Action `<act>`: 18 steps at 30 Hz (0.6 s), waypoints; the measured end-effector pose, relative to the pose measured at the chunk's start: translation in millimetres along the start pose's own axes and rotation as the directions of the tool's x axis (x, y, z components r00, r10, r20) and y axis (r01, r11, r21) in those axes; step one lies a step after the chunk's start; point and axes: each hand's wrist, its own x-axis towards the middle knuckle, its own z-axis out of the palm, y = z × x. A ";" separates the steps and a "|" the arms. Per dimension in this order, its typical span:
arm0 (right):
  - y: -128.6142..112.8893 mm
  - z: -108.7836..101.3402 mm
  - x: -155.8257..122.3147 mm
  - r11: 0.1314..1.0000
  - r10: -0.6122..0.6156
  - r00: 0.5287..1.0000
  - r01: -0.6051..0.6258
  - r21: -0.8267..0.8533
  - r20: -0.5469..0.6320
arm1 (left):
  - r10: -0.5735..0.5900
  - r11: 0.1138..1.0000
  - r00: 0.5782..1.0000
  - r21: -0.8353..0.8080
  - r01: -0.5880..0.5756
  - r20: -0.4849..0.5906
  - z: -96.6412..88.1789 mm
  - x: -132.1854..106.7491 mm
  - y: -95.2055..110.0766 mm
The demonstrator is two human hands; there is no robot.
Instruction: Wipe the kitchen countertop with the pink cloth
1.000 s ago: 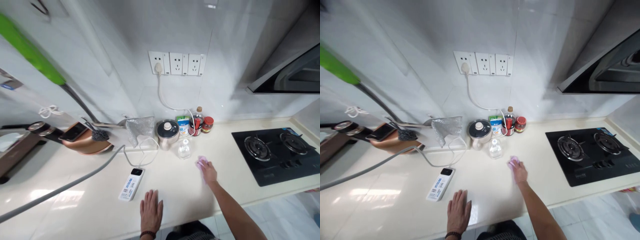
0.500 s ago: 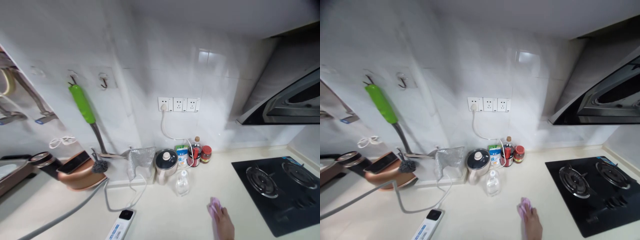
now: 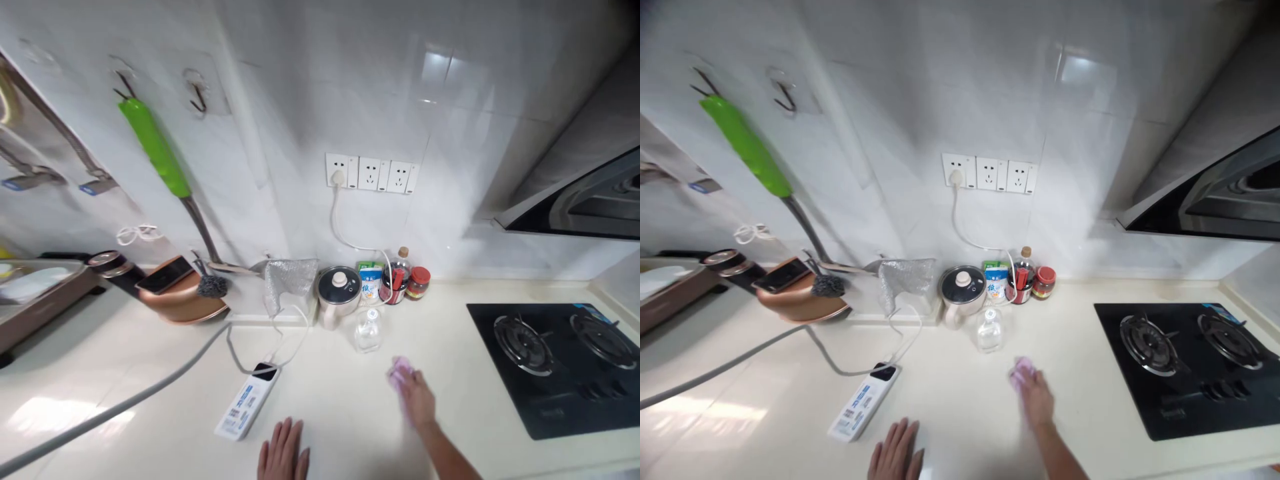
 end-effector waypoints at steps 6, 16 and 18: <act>80.3 -73.5 10.6 0.833 0.425 0.887 -0.461 -0.306 -0.179 | 0.058 0.998 0.998 0.010 -0.058 0.011 -2.4 -5.2 5.4; 43.1 -59.7 74.8 0.753 0.529 0.837 -0.538 -0.378 -0.137 | 0.100 0.995 0.995 0.032 -0.099 -0.012 0.7 -11.6 5.8; 17.0 -45.6 108.3 0.786 0.479 0.875 -0.465 -0.407 -0.074 | 0.107 0.994 0.994 0.040 -0.106 -0.017 3.3 -13.9 2.9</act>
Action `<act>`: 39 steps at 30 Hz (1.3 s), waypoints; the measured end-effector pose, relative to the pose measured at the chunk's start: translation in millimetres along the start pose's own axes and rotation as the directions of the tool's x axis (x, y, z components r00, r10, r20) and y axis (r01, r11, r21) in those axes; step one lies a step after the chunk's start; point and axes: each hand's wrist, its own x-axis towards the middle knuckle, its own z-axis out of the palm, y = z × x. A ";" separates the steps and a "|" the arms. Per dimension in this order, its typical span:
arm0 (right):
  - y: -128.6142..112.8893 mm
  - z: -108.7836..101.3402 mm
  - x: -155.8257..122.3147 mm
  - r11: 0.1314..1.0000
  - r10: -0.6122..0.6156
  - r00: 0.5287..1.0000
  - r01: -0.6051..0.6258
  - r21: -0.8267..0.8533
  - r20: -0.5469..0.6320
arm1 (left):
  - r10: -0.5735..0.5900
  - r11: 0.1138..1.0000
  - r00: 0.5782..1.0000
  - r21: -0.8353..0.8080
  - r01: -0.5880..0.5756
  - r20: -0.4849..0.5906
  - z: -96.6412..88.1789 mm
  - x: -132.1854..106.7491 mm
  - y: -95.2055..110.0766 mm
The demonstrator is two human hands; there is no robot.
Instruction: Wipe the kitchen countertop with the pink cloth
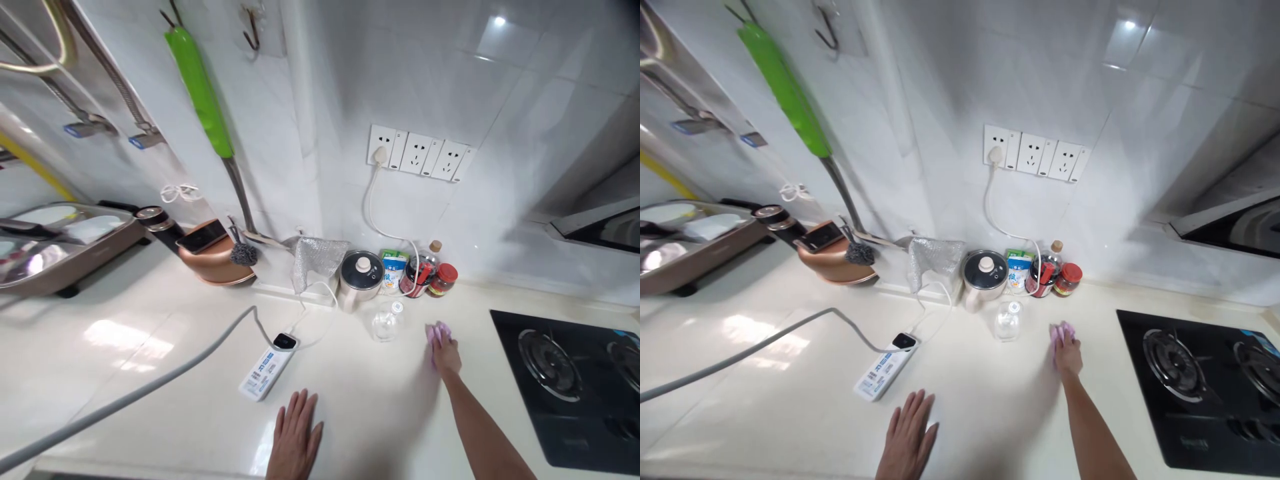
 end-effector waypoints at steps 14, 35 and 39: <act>-90.1 14.0 -11.3 0.917 -0.394 0.915 0.398 -0.040 0.085 | 0.110 0.986 0.987 0.135 -0.094 -0.120 10.4 -7.2 -11.3; -45.7 85.2 -165.7 0.550 -0.219 0.973 0.067 0.833 0.067 | -0.082 0.997 0.995 -0.006 0.082 -0.054 4.8 6.0 5.2; -54.4 52.6 -128.0 0.529 -0.085 0.992 0.122 0.840 -0.091 | -0.086 0.994 0.991 -0.053 0.092 0.104 -1.5 35.4 61.1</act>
